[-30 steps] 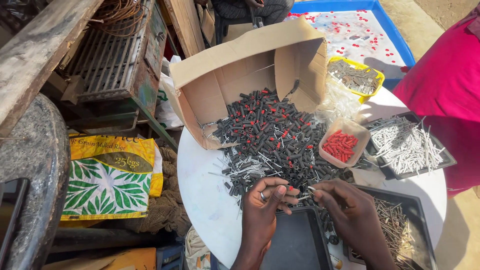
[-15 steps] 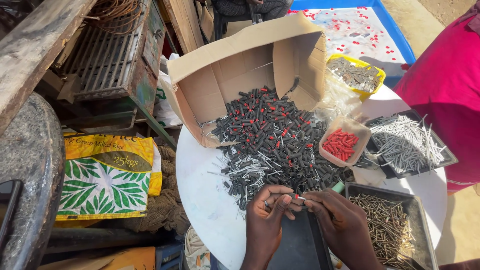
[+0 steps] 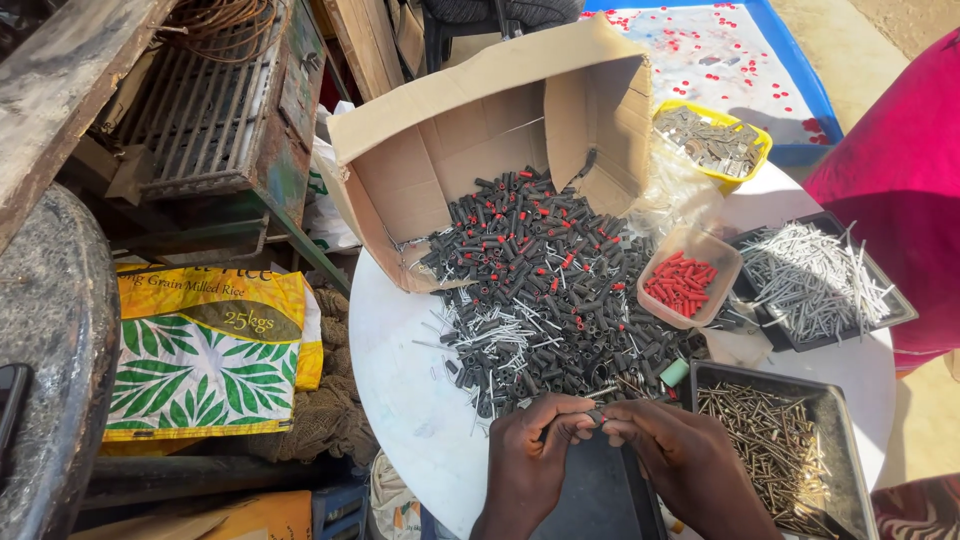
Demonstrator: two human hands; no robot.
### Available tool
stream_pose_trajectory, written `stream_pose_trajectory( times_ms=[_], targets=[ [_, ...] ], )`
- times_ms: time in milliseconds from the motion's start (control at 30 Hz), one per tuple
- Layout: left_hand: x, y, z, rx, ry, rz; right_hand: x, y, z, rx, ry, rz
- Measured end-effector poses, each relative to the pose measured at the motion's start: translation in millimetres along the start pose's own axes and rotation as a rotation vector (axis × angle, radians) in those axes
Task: Assembling plastic cable clips by inserting metal nails into them
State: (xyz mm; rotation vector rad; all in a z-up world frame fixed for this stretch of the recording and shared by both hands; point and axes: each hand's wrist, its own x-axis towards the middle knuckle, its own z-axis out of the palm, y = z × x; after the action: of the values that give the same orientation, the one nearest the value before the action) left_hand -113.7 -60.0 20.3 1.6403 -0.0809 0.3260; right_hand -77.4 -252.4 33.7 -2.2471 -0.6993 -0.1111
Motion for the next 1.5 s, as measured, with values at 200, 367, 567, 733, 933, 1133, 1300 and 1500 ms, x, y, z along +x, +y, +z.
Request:
stream_pose_trajectory(
  times_ms=[200, 367, 567, 733, 933, 1133, 1300, 1500],
  targets=[
    [-9.6, -3.4, 3.4, 0.029, 0.076, -0.004, 9.7, -26.7, -3.8, 0.241, -0.100, 0.486],
    [-13.5, -9.6, 1.2, -0.157, 0.208, -0.227, -0.1, -7.9, -1.3, 0.218, -0.225, 0.254],
    [-16.0, -17.5, -0.7, -0.368, 0.204, -0.366, 1.5, -6.5, 3.8, 0.325, -0.162, 0.173],
    [-15.1, -15.5, -2.4, -0.547, 0.105, -0.411, 5.8, -13.9, 1.4, 0.372, -0.145, 0.187],
    [-12.8, -15.1, -2.3, -0.512, 0.103, -0.402, 3.3, -0.2, 1.8, 0.446, -0.057, 0.152],
    [-16.9, -9.7, -7.5, -0.430, 0.066, -0.287, 2.1, -0.5, -2.3, 0.510, -0.018, 0.188],
    [-23.4, 0.4, -16.2, -0.180, 0.022, -0.268, 6.1, -7.6, -5.2, 0.363, -0.017, 0.239],
    [-31.0, 17.4, -16.9, 0.090, -0.002, -0.283, 7.2, -5.3, -13.3, 0.218, -0.095, 0.124]
  ],
)
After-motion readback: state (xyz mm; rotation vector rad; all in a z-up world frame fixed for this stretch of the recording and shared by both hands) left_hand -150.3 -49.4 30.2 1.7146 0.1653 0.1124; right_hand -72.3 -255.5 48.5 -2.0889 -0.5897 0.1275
